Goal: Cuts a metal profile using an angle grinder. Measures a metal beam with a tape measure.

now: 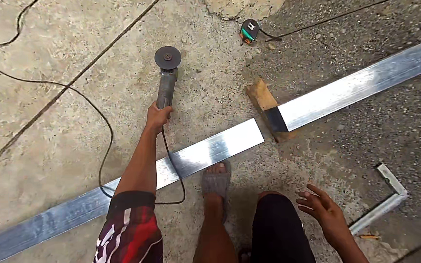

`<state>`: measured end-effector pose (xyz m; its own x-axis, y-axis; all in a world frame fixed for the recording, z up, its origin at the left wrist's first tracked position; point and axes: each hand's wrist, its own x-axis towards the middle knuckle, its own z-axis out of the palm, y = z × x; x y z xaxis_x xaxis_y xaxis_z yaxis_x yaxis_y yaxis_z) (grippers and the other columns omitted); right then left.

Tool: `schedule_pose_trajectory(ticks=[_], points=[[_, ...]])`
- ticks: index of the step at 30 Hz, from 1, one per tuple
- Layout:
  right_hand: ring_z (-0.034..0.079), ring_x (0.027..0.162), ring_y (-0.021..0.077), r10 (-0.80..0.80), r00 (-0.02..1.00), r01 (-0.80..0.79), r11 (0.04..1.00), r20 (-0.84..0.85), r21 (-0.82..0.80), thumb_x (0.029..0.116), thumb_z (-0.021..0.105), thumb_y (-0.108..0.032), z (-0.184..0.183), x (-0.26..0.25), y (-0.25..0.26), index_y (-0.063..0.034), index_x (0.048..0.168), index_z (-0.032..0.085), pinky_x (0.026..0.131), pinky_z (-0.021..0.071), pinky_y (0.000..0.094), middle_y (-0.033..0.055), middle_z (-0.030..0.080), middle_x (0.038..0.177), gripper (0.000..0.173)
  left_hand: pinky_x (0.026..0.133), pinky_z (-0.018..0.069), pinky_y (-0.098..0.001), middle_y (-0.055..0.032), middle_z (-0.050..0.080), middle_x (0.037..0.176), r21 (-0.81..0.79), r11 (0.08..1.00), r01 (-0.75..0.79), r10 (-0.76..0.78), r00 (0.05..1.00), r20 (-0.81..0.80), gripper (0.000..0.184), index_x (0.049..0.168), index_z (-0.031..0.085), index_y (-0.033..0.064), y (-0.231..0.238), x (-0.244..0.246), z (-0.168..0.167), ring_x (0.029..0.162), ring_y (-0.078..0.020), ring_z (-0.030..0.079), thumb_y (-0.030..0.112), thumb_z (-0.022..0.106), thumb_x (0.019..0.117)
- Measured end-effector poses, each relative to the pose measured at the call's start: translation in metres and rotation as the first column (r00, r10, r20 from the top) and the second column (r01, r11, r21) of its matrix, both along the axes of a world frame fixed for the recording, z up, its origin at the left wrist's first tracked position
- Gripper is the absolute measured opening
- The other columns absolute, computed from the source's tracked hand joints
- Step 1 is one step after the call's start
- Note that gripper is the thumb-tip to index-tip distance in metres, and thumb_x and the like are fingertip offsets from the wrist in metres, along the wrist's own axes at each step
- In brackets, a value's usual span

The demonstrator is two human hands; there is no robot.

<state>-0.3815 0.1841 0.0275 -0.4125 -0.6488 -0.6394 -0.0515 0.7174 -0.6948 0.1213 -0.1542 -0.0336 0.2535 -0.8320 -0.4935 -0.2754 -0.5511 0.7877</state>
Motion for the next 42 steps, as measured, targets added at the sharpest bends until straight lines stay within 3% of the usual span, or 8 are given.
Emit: schedule_pose_trajectory(ticks=[6, 12, 21, 28, 32, 36, 39, 42], points=[[0.075, 0.093, 0.0300, -0.103, 0.994, 0.105, 0.992, -0.035, 0.068, 0.1026, 0.059, -0.026, 0.003, -0.011, 0.004, -0.0021, 0.149, 0.046, 0.078, 0.0652, 0.0447, 0.0188, 0.071, 0.114, 0.053, 0.058, 0.0510, -0.0325, -0.0084, 0.063, 0.094, 0.080, 0.997, 0.023, -0.027, 0.998, 0.052, 0.056, 0.135, 0.052, 0.0107, -0.034, 0.023, -0.024, 0.066, -0.0136, 0.058, 0.026, 0.078, 0.0877], [0.076, 0.091, 0.0281, -0.112, 0.992, 0.117, 0.989, -0.062, 0.092, 0.1043, 0.058, -0.023, 0.007, -0.005, -0.011, -0.0018, 0.148, 0.046, 0.079, 0.0651, 0.0430, 0.0176, 0.072, 0.114, 0.051, 0.093, 0.0536, -0.0568, -0.0240, 0.063, 0.124, 0.061, 0.992, 0.114, -0.122, 0.982, 0.144, 0.062, 0.142, 0.049, 0.0033, -0.039, 0.045, -0.026, 0.108, -0.0334, 0.065, 0.021, 0.076, 0.0891], [0.076, 0.090, 0.0276, -0.061, 0.997, 0.065, 0.994, -0.046, 0.093, 0.1038, 0.059, -0.024, 0.002, 0.004, -0.023, -0.0025, 0.149, 0.046, 0.078, 0.0653, 0.0422, 0.0172, 0.072, 0.114, 0.051, 0.095, 0.0521, -0.0570, -0.0257, 0.062, 0.124, 0.036, 0.988, 0.149, -0.153, 0.967, 0.205, 0.060, 0.139, 0.049, 0.0003, -0.041, 0.056, -0.041, 0.110, -0.0348, 0.064, 0.013, 0.077, 0.0873], [0.076, 0.089, 0.0268, -0.035, 0.998, 0.040, 0.994, -0.050, 0.098, 0.1035, 0.060, -0.023, 0.003, 0.009, -0.030, -0.0028, 0.148, 0.047, 0.078, 0.0653, 0.0409, 0.0168, 0.072, 0.112, 0.050, 0.103, 0.0435, -0.0671, -0.0333, 0.055, 0.135, 0.026, 0.989, 0.147, -0.145, 0.909, 0.391, 0.083, 0.149, 0.042, 0.0026, -0.025, 0.062, -0.042, 0.125, -0.0493, 0.054, 0.034, 0.084, 0.0847], [0.076, 0.090, 0.0254, 0.034, 0.996, -0.027, 0.995, -0.077, 0.095, 0.1030, 0.061, -0.024, 0.004, 0.015, -0.034, -0.0031, 0.148, 0.047, 0.078, 0.0650, 0.0405, 0.0157, 0.072, 0.113, 0.051, 0.107, 0.0333, -0.0697, -0.0349, 0.047, 0.144, -0.163, 0.960, 0.228, -0.093, 0.806, 0.584, 0.089, 0.156, 0.034, 0.0016, 0.032, 0.050, 0.008, 0.132, -0.0551, 0.044, 0.042, 0.076, 0.0880], [0.075, 0.085, 0.0231, 0.136, 0.986, -0.128, 0.988, -0.095, 0.088, 0.1019, 0.063, -0.024, -0.003, 0.019, -0.032, -0.0023, 0.145, 0.052, 0.077, 0.0641, 0.0405, 0.0147, 0.073, 0.107, 0.050, 0.094, 0.0477, -0.0613, -0.0274, 0.052, 0.141, -0.302, 0.908, 0.291, -0.038, 0.775, 0.631, 0.073, 0.155, 0.039, 0.0057, 0.146, 0.023, 0.059, 0.126, -0.0444, 0.052, 0.044, 0.062, 0.0975], [0.073, 0.077, 0.0197, 0.224, 0.963, -0.213, 0.973, -0.147, 0.085, 0.1008, 0.064, -0.027, -0.009, 0.017, -0.029, -0.0032, 0.139, 0.058, 0.073, 0.0627, 0.0390, 0.0111, 0.075, 0.099, 0.046, 0.078, 0.0538, -0.0478, -0.0243, 0.065, 0.117, -0.333, 0.877, 0.346, -0.085, 0.795, 0.601, 0.063, 0.143, 0.053, -0.0020, 0.226, -0.011, 0.061, 0.101, -0.0347, 0.063, 0.041, 0.060, 0.0973], [0.067, 0.066, 0.0151, 0.301, 0.935, -0.291, 0.953, -0.187, 0.081, 0.1017, 0.062, -0.028, -0.009, 0.016, -0.034, -0.0049, 0.135, 0.063, 0.064, 0.0589, 0.0356, 0.0073, 0.074, 0.089, 0.041, 0.084, 0.0532, -0.0481, -0.0193, 0.068, 0.114, -0.291, 0.868, 0.403, -0.168, 0.788, 0.592, 0.062, 0.137, 0.061, 0.0000, 0.270, -0.024, 0.043, 0.102, -0.0333, 0.063, 0.047, 0.058, 0.0970]])
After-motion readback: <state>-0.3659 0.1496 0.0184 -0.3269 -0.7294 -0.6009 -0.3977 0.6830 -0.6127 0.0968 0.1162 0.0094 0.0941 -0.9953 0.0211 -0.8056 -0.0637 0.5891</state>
